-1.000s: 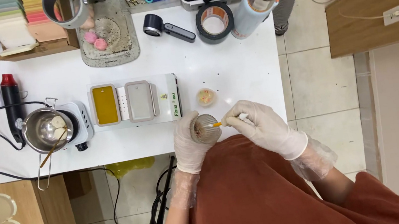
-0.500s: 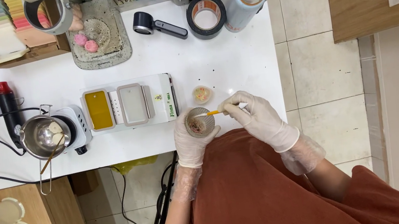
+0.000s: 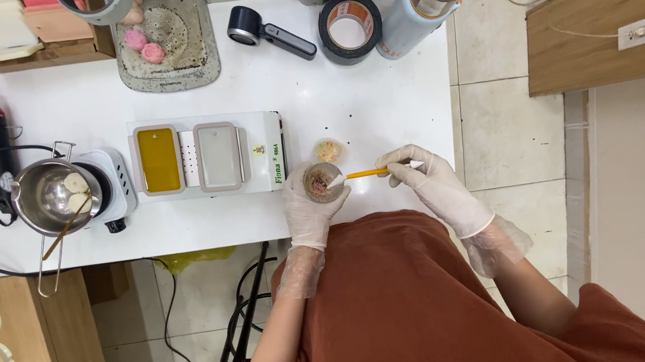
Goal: The person decorates small candle cups at a craft worktable. They use a small brush to place dried flower pieces inside ribbed cups, use a heat gun on the cups, and handle finished flower-shaped candles, arranging decorated cups on the table.
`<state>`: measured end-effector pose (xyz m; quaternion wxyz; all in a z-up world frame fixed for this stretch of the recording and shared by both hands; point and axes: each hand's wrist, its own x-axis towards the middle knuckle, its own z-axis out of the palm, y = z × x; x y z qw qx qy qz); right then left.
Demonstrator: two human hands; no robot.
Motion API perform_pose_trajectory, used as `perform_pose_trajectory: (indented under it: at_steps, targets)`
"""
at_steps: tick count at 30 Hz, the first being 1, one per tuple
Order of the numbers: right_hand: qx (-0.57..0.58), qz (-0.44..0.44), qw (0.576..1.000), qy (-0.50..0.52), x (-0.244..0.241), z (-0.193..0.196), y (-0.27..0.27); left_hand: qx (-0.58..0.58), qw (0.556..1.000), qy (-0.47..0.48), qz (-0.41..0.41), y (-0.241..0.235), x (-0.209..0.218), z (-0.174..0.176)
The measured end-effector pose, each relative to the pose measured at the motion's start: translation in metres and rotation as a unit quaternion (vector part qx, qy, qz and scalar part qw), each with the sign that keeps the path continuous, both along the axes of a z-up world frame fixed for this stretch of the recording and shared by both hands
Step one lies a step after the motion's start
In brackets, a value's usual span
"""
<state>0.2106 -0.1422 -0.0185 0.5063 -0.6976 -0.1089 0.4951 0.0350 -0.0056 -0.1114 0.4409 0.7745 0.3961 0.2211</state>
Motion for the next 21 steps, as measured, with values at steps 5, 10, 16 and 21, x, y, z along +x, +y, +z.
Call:
perform_pose_trajectory:
  at_steps: [5,10,16,21]
  targets:
    - [0.012,-0.05,0.998,0.022,-0.002,-0.009,0.002,-0.112,0.991,-0.066,0.027,0.003,0.003,-0.018]
    - [0.008,-0.074,0.996,0.048,-0.01,-0.002,0.006,-0.111,0.991,-0.064,0.036,0.002,-0.001,-0.022]
    - [0.042,0.129,0.98,-0.145,-0.024,0.011,0.003,-0.085,0.994,-0.026,0.071,0.005,-0.006,-0.013]
    - [0.022,0.334,0.854,-0.399,-0.029,0.021,0.004,-0.057,0.994,0.063,0.063,0.005,-0.008,0.003]
